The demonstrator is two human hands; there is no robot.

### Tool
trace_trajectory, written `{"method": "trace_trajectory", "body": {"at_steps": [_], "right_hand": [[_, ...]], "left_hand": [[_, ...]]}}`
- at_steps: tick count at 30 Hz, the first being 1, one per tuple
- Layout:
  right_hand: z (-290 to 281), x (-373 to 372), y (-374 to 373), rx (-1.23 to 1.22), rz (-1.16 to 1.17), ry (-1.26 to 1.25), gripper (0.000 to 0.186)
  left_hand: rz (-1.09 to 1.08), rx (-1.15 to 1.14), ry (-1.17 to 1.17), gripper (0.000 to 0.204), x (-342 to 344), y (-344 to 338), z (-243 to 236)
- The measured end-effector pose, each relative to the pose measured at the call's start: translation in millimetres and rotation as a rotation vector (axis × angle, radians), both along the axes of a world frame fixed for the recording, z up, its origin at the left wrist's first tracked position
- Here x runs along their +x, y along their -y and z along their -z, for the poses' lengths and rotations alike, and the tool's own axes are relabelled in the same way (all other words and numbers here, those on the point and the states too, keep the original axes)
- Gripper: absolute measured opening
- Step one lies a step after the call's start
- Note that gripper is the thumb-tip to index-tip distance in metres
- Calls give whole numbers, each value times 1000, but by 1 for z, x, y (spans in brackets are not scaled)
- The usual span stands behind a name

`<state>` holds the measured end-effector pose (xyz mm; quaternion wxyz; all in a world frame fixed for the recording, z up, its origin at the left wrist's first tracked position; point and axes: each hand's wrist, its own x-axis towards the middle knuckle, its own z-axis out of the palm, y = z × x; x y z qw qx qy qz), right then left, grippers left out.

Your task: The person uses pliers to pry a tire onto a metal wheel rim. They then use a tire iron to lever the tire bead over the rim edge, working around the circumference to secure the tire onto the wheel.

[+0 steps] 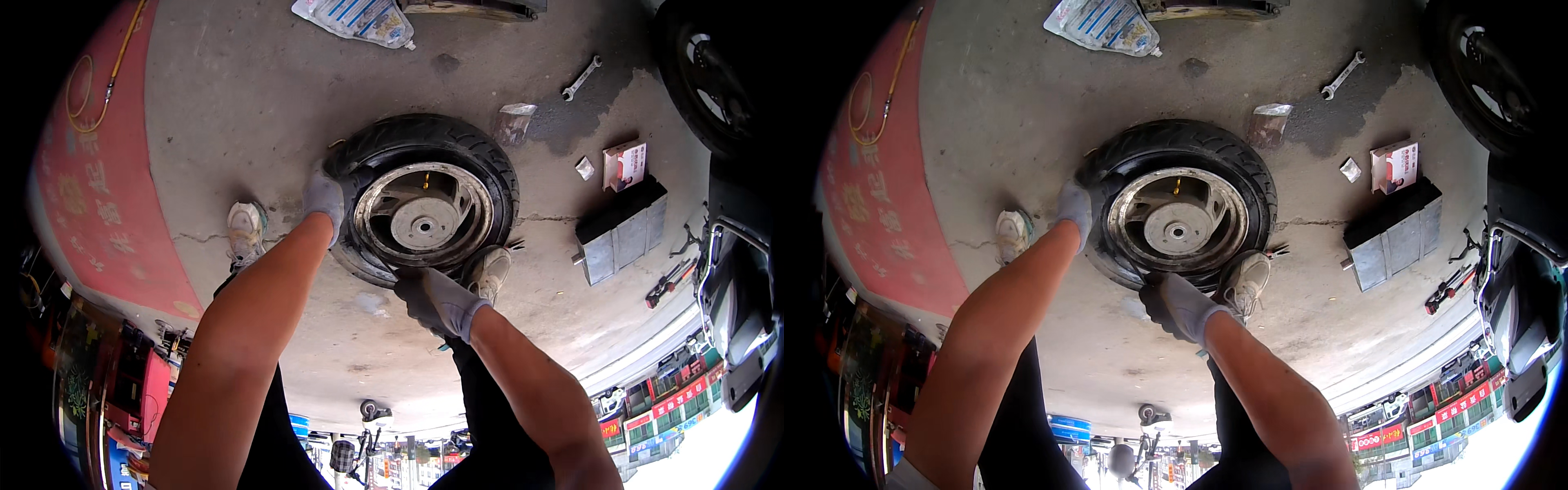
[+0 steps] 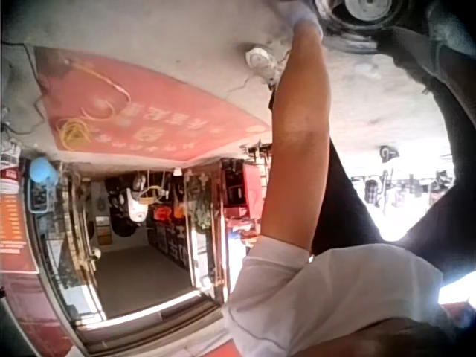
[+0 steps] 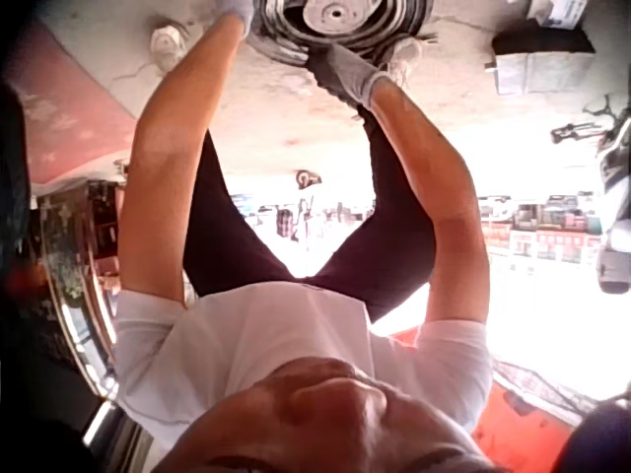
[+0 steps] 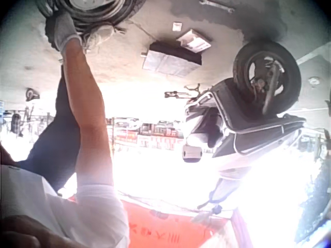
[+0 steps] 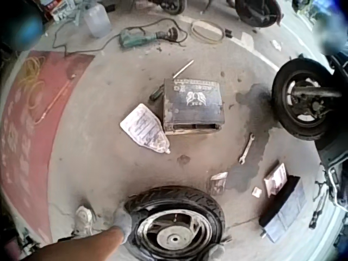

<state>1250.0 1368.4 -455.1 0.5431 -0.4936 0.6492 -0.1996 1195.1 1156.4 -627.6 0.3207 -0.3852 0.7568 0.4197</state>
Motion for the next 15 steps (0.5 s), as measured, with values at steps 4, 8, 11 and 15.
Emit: {"method": "trace_trajectory", "body": {"at_steps": [4, 8, 11, 15], "right_hand": [[-24, 28, 68, 41, -359, -569, 21], [-40, 62, 133, 809, 1974, 526, 31], [-20, 96, 182, 806, 2031, 760, 51], [-68, 23, 205, 1003, 1980, 977, 61]], "left_hand": [[125, -24, 21, 31, -25, -30, -49], [205, -159, 95, 30, -12, -27, -24], [336, -209, -3, 30, -12, -35, -27], [379, -241, 44, 35, 4, 27, 30]]}}
